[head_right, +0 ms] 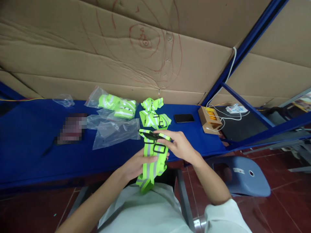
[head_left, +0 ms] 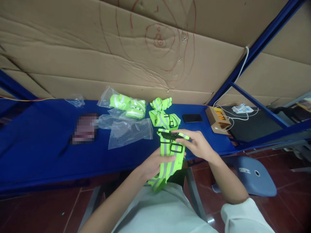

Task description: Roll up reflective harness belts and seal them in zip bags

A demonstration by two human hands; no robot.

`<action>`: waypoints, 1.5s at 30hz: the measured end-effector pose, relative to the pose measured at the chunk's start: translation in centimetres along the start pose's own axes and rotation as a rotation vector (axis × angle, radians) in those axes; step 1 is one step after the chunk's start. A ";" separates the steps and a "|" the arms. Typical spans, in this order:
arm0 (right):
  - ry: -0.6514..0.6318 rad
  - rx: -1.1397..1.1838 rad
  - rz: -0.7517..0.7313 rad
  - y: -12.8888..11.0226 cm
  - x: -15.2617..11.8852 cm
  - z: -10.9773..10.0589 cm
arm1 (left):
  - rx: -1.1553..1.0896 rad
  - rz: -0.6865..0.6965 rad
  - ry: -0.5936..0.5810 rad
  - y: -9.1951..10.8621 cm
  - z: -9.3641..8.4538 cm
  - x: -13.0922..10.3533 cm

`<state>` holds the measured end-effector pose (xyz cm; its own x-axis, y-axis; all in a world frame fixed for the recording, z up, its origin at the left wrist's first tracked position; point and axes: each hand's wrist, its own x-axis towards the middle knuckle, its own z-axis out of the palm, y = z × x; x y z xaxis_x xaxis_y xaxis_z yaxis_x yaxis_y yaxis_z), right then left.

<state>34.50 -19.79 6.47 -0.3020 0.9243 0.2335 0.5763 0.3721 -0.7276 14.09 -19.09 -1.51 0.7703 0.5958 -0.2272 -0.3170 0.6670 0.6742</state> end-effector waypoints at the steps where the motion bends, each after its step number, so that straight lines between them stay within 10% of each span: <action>1: 0.002 -0.058 -0.052 0.1 -0.2 0.0 | 0.017 -0.015 -0.012 0.3 0.0 0.1; 10: -0.016 -0.748 -0.434 0.0 -1.5 -0.1 | -0.099 0.055 -0.239 2.4 -0.6 -1.6; 18: -0.098 -1.002 -0.340 -2.1 -2.1 3.1 | -0.036 0.095 0.129 2.7 0.3 -1.3; 23: -0.248 -0.604 -0.287 -2.4 -2.8 0.4 | 0.060 0.102 0.144 3.0 -1.4 -1.4; 27: -0.097 -0.188 -0.151 -1.0 -1.3 -1.3 | 0.134 0.126 0.077 3.2 -1.7 -2.0; 38: -0.060 0.373 0.241 -0.2 2.4 3.1 | 0.200 0.370 0.212 5.4 -1.0 0.3; 45: 0.125 0.704 0.317 1.5 6.2 1.0 | 0.237 0.247 -0.049 9.4 -0.1 2.5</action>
<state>32.69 -13.57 6.21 -0.0915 0.9957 -0.0137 -0.0091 -0.0146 -0.9999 12.99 -11.27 4.18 0.7137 0.7004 -0.0072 -0.3643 0.3799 0.8503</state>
